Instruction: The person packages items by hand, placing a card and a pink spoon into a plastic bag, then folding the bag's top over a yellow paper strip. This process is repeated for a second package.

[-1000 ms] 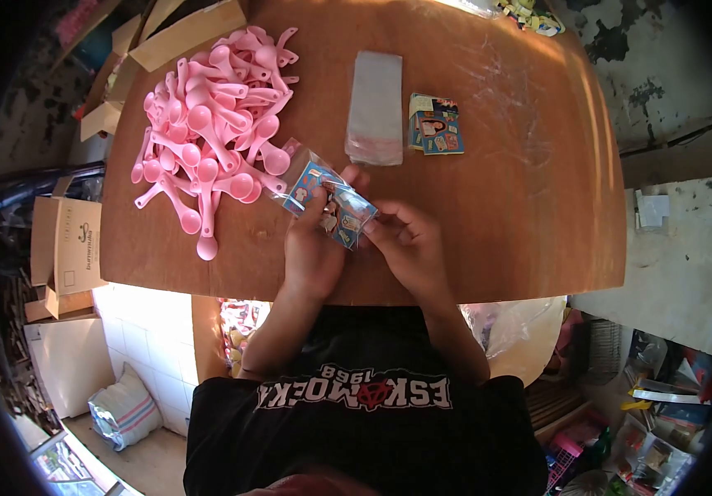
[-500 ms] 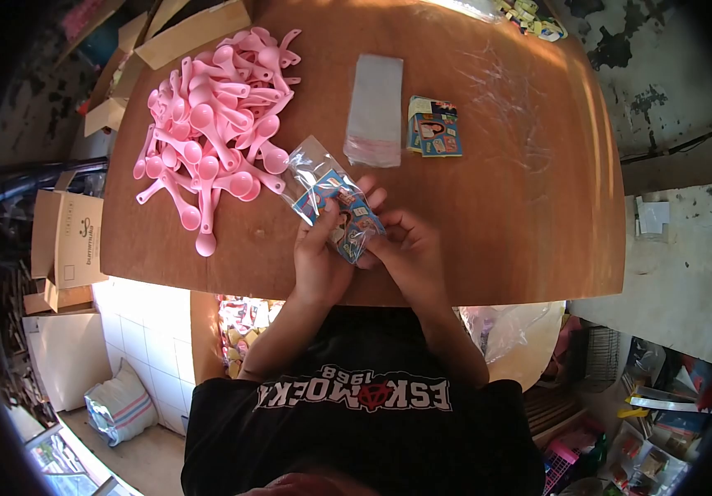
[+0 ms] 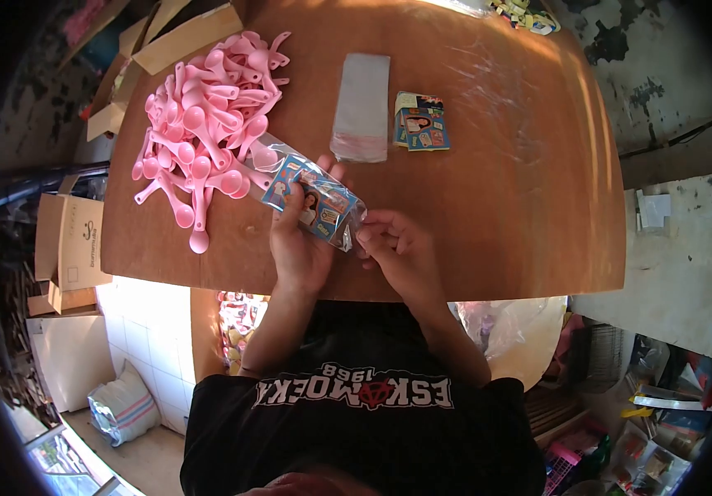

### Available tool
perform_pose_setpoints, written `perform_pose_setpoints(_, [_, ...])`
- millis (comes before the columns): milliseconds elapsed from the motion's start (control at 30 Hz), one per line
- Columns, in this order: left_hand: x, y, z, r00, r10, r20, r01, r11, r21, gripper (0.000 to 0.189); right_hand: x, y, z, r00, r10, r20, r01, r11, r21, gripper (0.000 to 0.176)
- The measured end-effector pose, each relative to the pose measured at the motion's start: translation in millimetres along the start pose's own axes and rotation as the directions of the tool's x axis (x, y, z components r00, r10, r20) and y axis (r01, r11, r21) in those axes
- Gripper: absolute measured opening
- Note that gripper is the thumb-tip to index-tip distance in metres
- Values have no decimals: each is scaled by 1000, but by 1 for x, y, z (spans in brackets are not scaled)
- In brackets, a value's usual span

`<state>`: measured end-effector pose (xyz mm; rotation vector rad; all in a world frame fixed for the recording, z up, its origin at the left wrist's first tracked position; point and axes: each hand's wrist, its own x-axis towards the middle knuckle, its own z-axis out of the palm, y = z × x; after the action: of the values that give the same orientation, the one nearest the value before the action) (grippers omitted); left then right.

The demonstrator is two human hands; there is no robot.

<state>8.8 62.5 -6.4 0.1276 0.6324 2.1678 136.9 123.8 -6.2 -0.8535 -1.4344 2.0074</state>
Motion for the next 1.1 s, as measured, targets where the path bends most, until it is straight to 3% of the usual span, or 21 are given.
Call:
perform_pose_setpoints(33, [-1, -2, 1, 1000, -18, 17, 18, 1000, 2, 40, 0, 0, 1, 998, 70, -4, -70, 997, 40, 24])
perform_pose_setpoints(167, [-1, -8, 3, 998, 50, 22, -52, 997, 56, 38, 0, 3, -3, 998, 48, -39, -47, 999, 11, 20])
perform_pose_setpoints(233, [1, -8, 3, 989, 138, -47, -136, 990, 40, 36, -2, 4, -4, 986, -111, -127, 98, 990, -105, 15])
perform_pose_setpoints(267, [1, -8, 3, 989, 138, -48, -136, 990, 40, 36, -4, 4, -3, 986, -110, -127, 97, 990, -105, 15])
perform_pose_setpoints(333, [2, -10, 0, 982, 183, -39, -180, 981, 74, 36, -7, 5, 0, 932, -341, -124, 329, 938, -107, 15])
perform_pose_setpoints(467, [3, -8, 1, 985, 161, -55, -161, 987, 7, 38, -10, 11, -7, 922, -384, -44, 385, 922, 29, 16])
perform_pose_setpoints(533, [4, -5, -2, 994, 94, -58, -96, 995, -31, 41, -5, 6, -7, 947, -294, -131, 308, 945, 107, 17])
perform_pose_setpoints(600, [3, -4, -4, 997, 47, -53, -49, 998, -47, 42, 5, 8, -9, 952, -290, -100, 295, 955, 43, 19])
perform_pose_setpoints(667, [2, -3, -4, 999, -1, -46, -2, 998, -62, 43, 9, 3, -7, 988, -144, -54, 147, 988, 55, 22])
perform_pose_setpoints(700, [1, -3, -3, 999, -10, -38, 8, 998, -54, 44, 9, 2, -7, 988, -145, -53, 148, 987, 55, 22])
perform_pose_setpoints(767, [-1, -5, -2, 999, -19, -30, 17, 999, -47, 45, 9, 0, -7, 995, -63, 78, 50, 985, 164, 24])
perform_pose_setpoints(967, [-14, -15, 4, 989, -149, -3, 149, 988, -37, 40, 9, -1, -3, 995, 97, 30, -101, 978, 181, 26])
perform_pose_setpoints(1100, [-17, -16, 5, 987, -144, 71, 147, 988, -43, 39, 3, -7, -4, 987, 162, -6, -162, 986, 38, 24])
